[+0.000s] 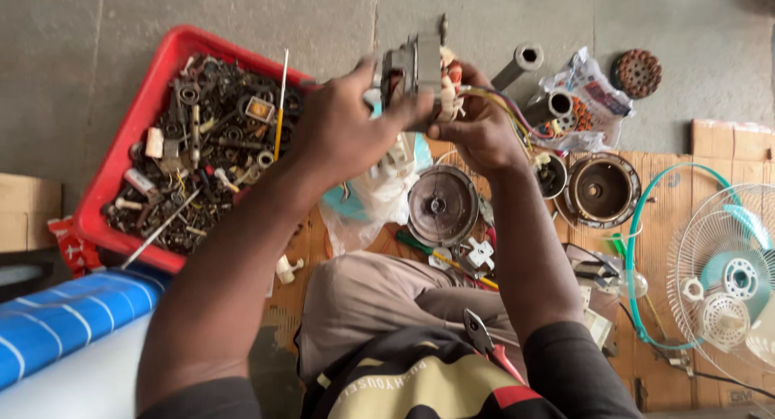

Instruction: The person sits on the floor and disassembles an electric fan motor, using pliers to work on the motor and pulling the rotor shaft out of the housing by hand. They handle the motor housing, wires, and rotor, and place removed parts into a red tray of scrap components.

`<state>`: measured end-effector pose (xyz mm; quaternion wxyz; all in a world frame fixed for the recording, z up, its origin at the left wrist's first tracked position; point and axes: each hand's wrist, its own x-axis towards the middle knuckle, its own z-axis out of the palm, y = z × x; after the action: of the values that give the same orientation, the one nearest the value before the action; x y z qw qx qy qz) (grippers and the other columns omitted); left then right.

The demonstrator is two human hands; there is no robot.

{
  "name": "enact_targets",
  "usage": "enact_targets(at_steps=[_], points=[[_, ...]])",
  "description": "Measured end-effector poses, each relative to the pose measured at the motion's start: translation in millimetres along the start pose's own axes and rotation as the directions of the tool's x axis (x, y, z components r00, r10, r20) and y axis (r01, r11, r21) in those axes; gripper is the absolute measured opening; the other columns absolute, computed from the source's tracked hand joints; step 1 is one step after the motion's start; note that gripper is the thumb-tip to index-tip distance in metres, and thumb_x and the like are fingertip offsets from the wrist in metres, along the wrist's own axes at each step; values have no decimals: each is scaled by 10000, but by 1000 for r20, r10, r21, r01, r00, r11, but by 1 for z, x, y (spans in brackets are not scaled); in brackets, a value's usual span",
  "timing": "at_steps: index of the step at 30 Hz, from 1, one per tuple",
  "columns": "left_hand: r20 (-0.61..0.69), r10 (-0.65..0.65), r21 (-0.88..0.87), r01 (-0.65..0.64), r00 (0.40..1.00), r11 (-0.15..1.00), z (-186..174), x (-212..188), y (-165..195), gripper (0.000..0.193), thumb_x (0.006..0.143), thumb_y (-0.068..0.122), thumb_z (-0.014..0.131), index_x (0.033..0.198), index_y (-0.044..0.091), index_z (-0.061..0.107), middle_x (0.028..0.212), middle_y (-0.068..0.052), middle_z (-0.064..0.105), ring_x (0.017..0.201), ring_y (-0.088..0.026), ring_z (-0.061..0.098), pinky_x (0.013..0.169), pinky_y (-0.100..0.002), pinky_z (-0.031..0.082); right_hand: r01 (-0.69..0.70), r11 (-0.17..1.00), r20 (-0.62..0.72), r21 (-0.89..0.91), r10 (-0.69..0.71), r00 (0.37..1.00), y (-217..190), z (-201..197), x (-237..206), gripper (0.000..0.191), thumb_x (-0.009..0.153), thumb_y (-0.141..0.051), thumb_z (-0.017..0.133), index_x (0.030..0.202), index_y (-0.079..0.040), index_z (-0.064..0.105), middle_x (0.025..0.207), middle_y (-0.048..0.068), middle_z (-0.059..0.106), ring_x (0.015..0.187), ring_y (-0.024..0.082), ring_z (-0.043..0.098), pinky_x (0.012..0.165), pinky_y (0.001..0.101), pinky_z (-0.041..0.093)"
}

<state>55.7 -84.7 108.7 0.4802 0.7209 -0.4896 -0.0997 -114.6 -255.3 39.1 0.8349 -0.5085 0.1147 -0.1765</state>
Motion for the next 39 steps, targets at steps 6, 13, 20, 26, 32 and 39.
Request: enact_targets(at_steps=[6,13,20,26,32,39], points=[[139,38,92,-51,990,994,-16,22,-13,1045,567,275,1013,1396,-134,524,1418,-311,567,1338,-392,568,1161,-388,420,-143,985,-19,-97,142,990,-7,-10,11,808,813,160,740,1547,29,430,1343,117,628,1193,243,642,1005,400,545],[350,-104,15,106,931,994,-7,44,-20,1122,495,312,1005,1394,-121,493,1324,-305,616,1260,-327,638,1089,-350,473,-18,997,147,74,7,989,-7,-4,17,904,794,-70,866,1556,7,385,1399,125,616,1287,246,619,1129,408,489],[238,75,-42,-66,968,997,-4,44,-21,1022,498,303,998,1324,-112,565,1216,-300,687,1141,-400,681,975,-418,529,318,917,-253,242,-257,933,29,32,31,776,938,-464,722,1467,32,446,1367,154,626,1246,279,637,1100,444,508],[296,-68,-4,73,953,997,-7,45,-17,1001,502,291,983,1350,-44,569,1079,-253,729,1011,-369,730,889,-426,561,311,930,-340,196,-232,911,35,33,46,645,903,-285,747,1403,49,511,1245,190,655,1111,311,682,993,467,581],[344,-105,-18,119,933,993,-10,50,-13,966,503,310,968,1336,-7,598,997,-213,762,955,-362,748,835,-436,574,212,937,-255,277,-141,957,29,24,46,631,875,-250,753,1398,15,519,1238,164,650,1099,293,677,962,453,588],[248,-10,-25,17,969,1000,-7,49,-7,996,496,271,991,1317,-98,565,1100,-286,714,1028,-381,724,904,-423,560,317,912,-417,261,-190,889,36,40,47,625,861,-285,711,1375,17,525,1205,163,658,1081,283,672,958,430,574]])
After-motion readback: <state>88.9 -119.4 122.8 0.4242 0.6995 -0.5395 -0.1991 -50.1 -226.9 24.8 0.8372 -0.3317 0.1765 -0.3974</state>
